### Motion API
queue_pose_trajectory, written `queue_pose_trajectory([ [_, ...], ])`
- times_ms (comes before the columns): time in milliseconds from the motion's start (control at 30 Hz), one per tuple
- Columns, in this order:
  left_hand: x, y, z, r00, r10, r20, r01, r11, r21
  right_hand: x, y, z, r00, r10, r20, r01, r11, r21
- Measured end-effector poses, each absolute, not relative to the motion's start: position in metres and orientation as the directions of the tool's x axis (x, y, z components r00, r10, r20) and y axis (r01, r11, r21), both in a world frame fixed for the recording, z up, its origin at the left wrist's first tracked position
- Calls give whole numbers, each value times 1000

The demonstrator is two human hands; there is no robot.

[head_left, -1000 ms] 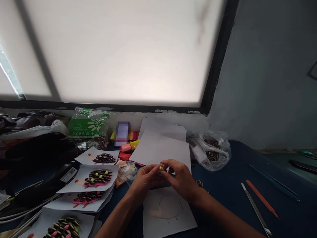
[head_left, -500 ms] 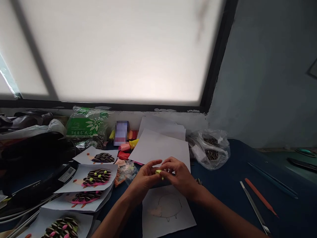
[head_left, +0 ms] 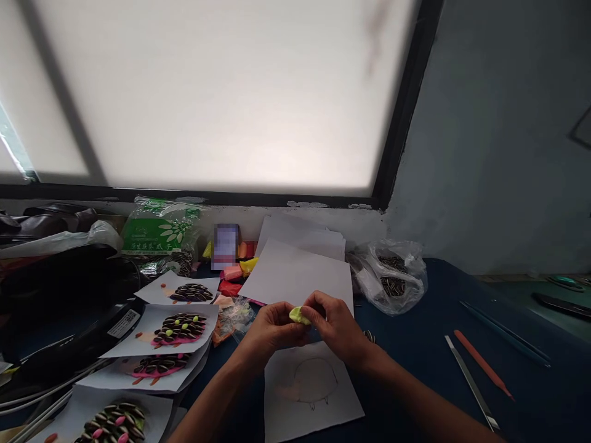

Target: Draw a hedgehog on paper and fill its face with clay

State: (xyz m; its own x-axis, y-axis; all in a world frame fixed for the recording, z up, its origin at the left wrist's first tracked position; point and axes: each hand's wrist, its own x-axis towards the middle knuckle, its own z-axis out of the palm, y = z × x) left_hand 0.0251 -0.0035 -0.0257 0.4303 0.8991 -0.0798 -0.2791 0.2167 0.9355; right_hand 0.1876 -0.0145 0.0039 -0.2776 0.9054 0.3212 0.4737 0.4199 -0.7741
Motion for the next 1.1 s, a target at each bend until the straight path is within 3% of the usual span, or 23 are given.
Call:
queue_pose_trajectory([
  [200,20,-4,-18,506,860,-59,-273,224,936,194,-8,6,-325,911,254,400,376,-836],
  [500,22,-3,-19,372,925,-75,-239,174,955,195,-12,15,-312,927,209,366,320,-874],
  [833,17,-5,-14,501,863,-62,-151,157,976,199,-11,19,-354,925,137,289,247,-925],
  [1100,17,-4,-15,489,869,-79,-142,169,975,206,-10,26,-440,897,44,246,168,-955],
])
